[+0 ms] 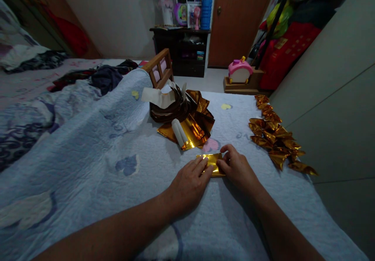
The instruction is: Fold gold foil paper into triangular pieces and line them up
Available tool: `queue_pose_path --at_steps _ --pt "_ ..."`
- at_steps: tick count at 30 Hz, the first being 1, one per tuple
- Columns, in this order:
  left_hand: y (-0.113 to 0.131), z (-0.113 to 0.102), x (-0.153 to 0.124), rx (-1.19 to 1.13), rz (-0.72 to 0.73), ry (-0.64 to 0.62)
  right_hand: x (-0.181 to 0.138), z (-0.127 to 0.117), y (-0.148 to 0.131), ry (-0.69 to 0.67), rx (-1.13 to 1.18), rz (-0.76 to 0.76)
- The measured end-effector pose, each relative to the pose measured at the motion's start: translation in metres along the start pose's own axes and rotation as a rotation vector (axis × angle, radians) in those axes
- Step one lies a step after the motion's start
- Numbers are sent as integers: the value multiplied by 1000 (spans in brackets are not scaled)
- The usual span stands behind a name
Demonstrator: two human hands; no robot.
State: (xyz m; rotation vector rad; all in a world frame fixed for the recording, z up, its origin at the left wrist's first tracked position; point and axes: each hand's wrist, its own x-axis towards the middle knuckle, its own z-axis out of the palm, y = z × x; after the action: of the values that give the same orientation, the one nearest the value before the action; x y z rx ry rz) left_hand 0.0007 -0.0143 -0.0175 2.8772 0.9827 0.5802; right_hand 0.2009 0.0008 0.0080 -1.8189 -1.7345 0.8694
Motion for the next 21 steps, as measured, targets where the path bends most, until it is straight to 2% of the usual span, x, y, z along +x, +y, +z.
queue_pose_path --at_steps 21 --pt "3 -4 2 52 -38 -16 -1 -3 1 49 -28 54"
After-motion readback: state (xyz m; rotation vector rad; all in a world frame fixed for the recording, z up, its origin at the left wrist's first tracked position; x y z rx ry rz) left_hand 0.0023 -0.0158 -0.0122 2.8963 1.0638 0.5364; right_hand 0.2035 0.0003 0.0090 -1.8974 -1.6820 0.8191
